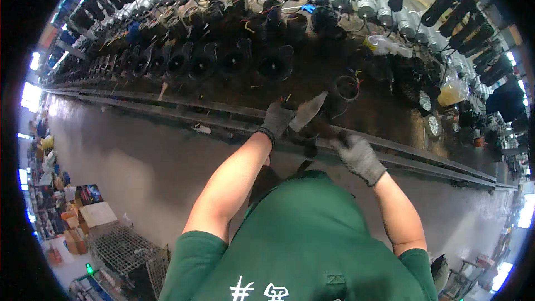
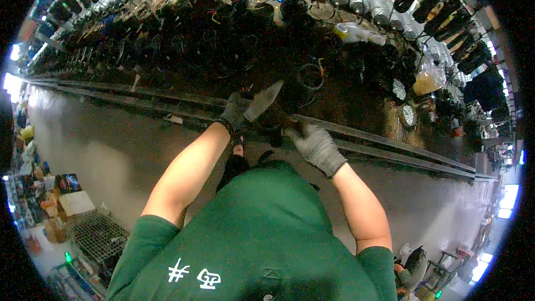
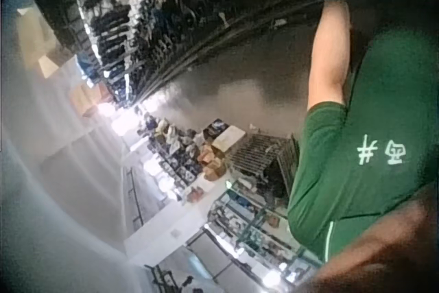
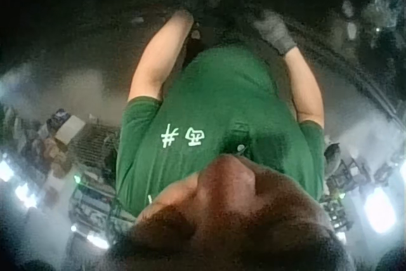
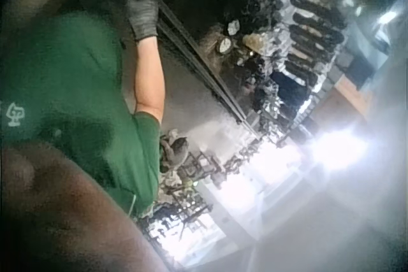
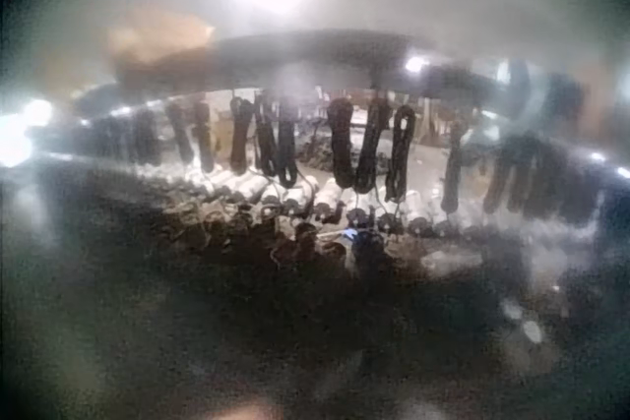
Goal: The person holds a black metal component on a workspace and uses a hammer to drive a pin or fastener into it, repeating the hammering several times.
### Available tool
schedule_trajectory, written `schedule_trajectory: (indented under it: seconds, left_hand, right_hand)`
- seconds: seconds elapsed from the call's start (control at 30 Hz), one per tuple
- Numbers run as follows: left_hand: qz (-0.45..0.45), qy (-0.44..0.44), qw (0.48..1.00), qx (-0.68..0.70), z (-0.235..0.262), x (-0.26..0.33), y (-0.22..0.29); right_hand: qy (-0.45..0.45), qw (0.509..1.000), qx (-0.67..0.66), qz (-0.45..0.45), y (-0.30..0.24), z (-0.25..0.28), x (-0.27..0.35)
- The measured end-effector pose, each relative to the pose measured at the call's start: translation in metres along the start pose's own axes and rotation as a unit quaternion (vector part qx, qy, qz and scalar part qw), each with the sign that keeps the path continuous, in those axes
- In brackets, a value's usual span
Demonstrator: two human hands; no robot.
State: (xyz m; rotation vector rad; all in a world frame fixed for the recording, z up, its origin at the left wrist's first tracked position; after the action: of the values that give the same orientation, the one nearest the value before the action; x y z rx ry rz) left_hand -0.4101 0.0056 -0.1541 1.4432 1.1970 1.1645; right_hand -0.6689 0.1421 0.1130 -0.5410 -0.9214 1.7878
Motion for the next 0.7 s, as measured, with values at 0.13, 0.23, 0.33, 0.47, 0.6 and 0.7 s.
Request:
schedule_trajectory:
  seconds: [0.13,0.23,0.33,0.47,0.6,0.7]
  left_hand:
    - [0.118,0.040,0.991,0.056,-0.002,0.009,-0.006]
    - [0.071,-0.014,0.997,-0.021,-0.020,0.024,0.033]
    - [0.000,-0.028,0.914,-0.405,-0.021,0.033,0.062]
    - [0.006,-0.031,0.936,-0.350,-0.022,0.032,0.065]
    - [0.109,-0.031,0.990,-0.087,-0.028,0.035,0.062]
    - [0.144,-0.042,0.975,-0.165,-0.032,0.036,0.073]
  right_hand:
    - [0.118,0.991,-0.051,0.040,-0.026,0.003,0.015]
    - [0.118,0.992,-0.010,-0.036,0.010,-0.033,0.012]
    - [-0.042,0.978,0.191,-0.067,0.055,-0.053,0.007]
    - [-0.087,0.974,0.181,-0.107,0.089,-0.045,0.014]
    - [-0.112,0.958,0.236,-0.121,0.095,-0.055,0.021]
    - [-0.090,0.971,0.215,-0.057,0.090,-0.062,0.017]
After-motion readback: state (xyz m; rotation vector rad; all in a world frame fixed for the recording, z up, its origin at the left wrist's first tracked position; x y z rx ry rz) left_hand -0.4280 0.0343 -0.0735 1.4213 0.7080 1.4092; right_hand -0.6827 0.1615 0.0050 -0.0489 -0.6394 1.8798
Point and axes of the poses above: each hand's wrist, its own x-axis away from the middle knuckle, its own z-axis out of the back of the hand, y = z × x, the point moved 4 cm from there along -x, towards the middle knuckle, and after that the axes turned 4 degrees about -x, right-handed, at the moved point
